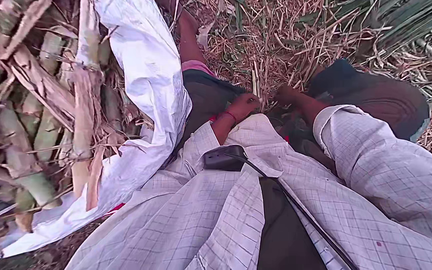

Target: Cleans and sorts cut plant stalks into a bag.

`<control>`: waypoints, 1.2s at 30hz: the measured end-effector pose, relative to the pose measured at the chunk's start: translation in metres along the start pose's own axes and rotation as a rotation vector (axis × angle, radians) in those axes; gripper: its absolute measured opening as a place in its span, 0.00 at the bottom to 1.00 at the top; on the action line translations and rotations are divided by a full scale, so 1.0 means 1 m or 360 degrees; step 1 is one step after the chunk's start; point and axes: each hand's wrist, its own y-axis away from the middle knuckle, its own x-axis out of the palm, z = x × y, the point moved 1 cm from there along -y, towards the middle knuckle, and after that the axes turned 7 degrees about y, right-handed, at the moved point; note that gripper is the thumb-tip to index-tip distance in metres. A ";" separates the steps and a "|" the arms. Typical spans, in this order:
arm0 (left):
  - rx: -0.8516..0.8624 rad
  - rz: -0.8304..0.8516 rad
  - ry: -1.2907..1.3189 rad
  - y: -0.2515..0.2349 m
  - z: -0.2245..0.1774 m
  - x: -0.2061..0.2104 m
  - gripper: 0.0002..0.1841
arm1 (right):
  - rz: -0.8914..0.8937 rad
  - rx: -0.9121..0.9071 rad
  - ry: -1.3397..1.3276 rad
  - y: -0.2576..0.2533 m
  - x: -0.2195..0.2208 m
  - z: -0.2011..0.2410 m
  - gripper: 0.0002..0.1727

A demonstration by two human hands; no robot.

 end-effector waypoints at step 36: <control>0.0031 -0.0513 0.0603 -0.018 -0.006 -0.010 0.26 | -0.0675 -0.0506 -0.0686 0.036 0.017 0.120 0.29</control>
